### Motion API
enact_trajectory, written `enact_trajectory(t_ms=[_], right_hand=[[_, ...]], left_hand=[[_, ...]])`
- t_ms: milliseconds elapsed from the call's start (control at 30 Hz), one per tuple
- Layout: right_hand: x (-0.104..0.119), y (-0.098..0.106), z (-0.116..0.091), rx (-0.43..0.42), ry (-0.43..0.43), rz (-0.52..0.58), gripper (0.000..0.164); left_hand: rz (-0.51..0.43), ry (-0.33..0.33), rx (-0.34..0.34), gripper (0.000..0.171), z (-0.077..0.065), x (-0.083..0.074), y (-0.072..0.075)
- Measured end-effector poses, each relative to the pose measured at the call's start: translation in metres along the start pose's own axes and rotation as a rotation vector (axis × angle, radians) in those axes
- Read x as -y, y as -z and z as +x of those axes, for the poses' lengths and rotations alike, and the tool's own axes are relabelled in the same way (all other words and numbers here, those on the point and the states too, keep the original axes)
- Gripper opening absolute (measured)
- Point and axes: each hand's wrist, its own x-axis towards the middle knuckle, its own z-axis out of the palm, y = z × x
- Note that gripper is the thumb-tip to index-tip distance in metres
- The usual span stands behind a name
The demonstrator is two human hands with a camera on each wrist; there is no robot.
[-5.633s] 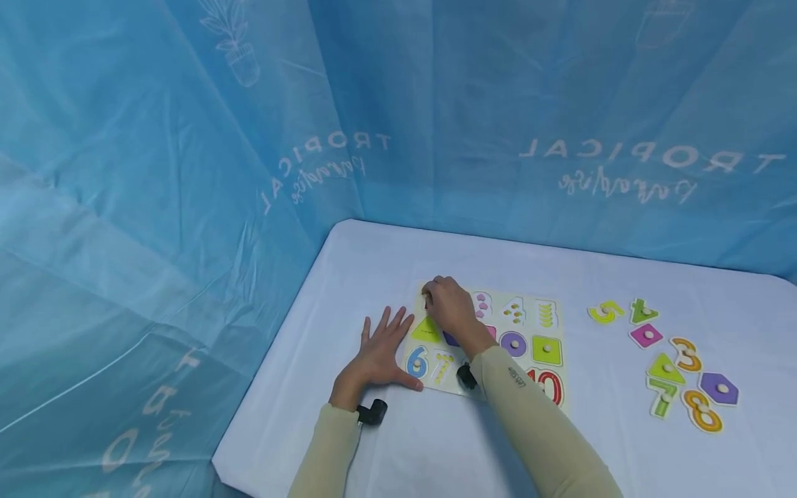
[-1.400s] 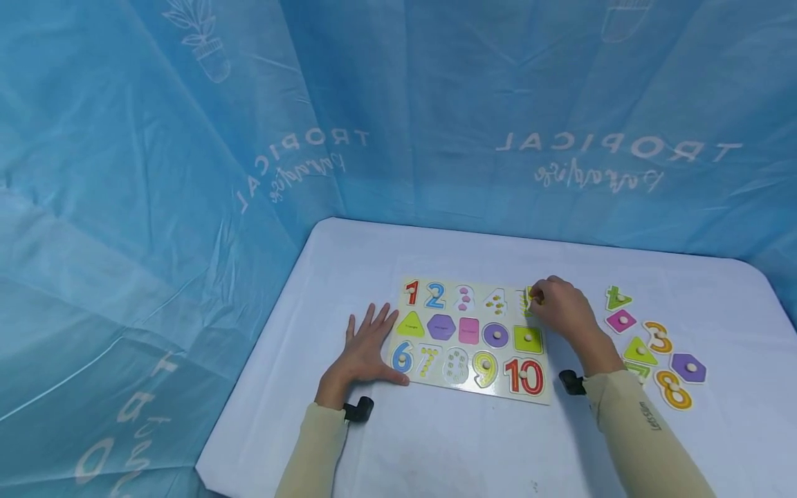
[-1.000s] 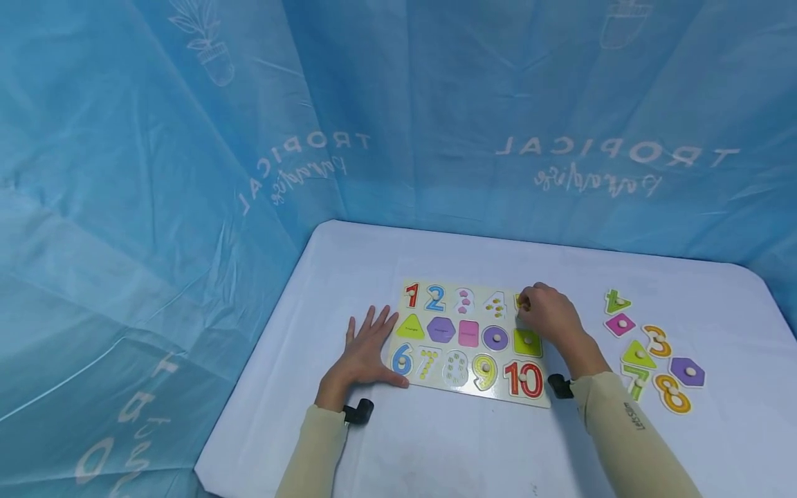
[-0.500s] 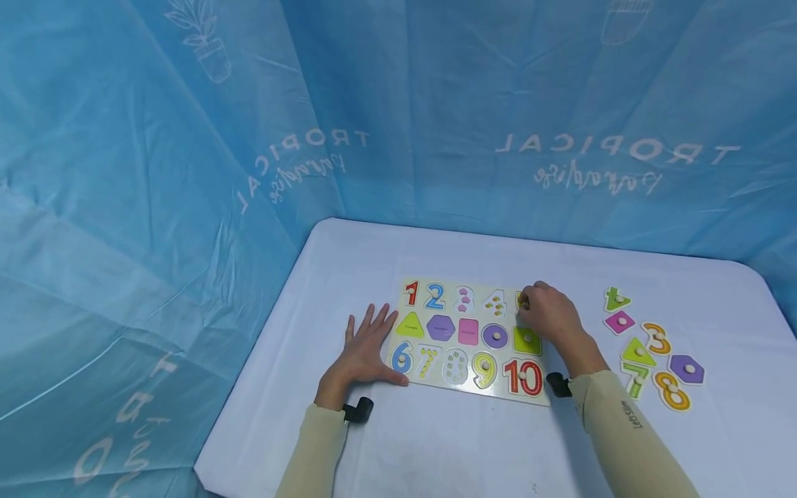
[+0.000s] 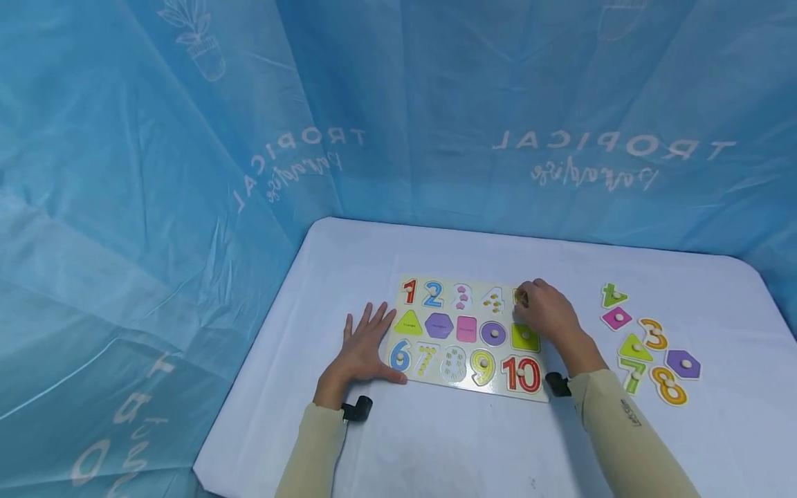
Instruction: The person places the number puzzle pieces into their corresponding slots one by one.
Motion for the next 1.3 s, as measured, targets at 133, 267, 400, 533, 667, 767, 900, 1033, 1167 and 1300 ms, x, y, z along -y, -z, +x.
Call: enact_trajectory(t_ms=[133, 267, 400, 533, 667, 767, 900, 1033, 1167, 1300], right_hand=[[-0.007, 0.004, -0.004, -0.057, -0.028, 0.013, 0.032], [-0.017, 0.011, -0.008, -0.098, -0.057, 0.025, 0.033], [-0.026, 0.016, -0.011, -0.1, -0.071, 0.031, 0.035], [-0.034, 0.018, -0.014, -0.116, -0.087, 0.029, 0.034], [-0.042, 0.022, -0.016, -0.138, -0.113, 0.0, 0.034], [-0.051, 0.025, -0.018, -0.158, -0.144, -0.03, 0.034], [-0.068, 0.032, -0.026, -0.177, -0.173, -0.068, 0.035], [-0.083, 0.039, -0.034, -0.173, -0.192, -0.125, 0.039], [-0.093, 0.043, -0.04, -0.144, -0.228, -0.148, 0.042], [-0.098, 0.043, -0.045, -0.109, -0.267, -0.112, 0.039]], left_hand=[[-0.009, -0.005, 0.001, 0.134, -0.001, 0.001, -0.002], [-0.015, -0.004, -0.007, 0.134, -0.002, 0.003, -0.002], [-0.018, -0.002, -0.021, 0.134, -0.003, 0.004, 0.001], [-0.015, -0.011, -0.028, 0.133, -0.002, 0.005, 0.002], [-0.016, -0.009, -0.032, 0.134, -0.001, 0.007, 0.0], [-0.017, -0.006, -0.034, 0.135, -0.002, 0.009, 0.0], [-0.024, -0.008, -0.035, 0.134, -0.003, 0.008, 0.001], [-0.027, -0.011, -0.033, 0.134, -0.003, 0.006, 0.0], [-0.026, -0.017, -0.026, 0.134, -0.003, 0.004, 0.0], [-0.038, -0.021, -0.016, 0.134, -0.001, 0.002, 0.001]])
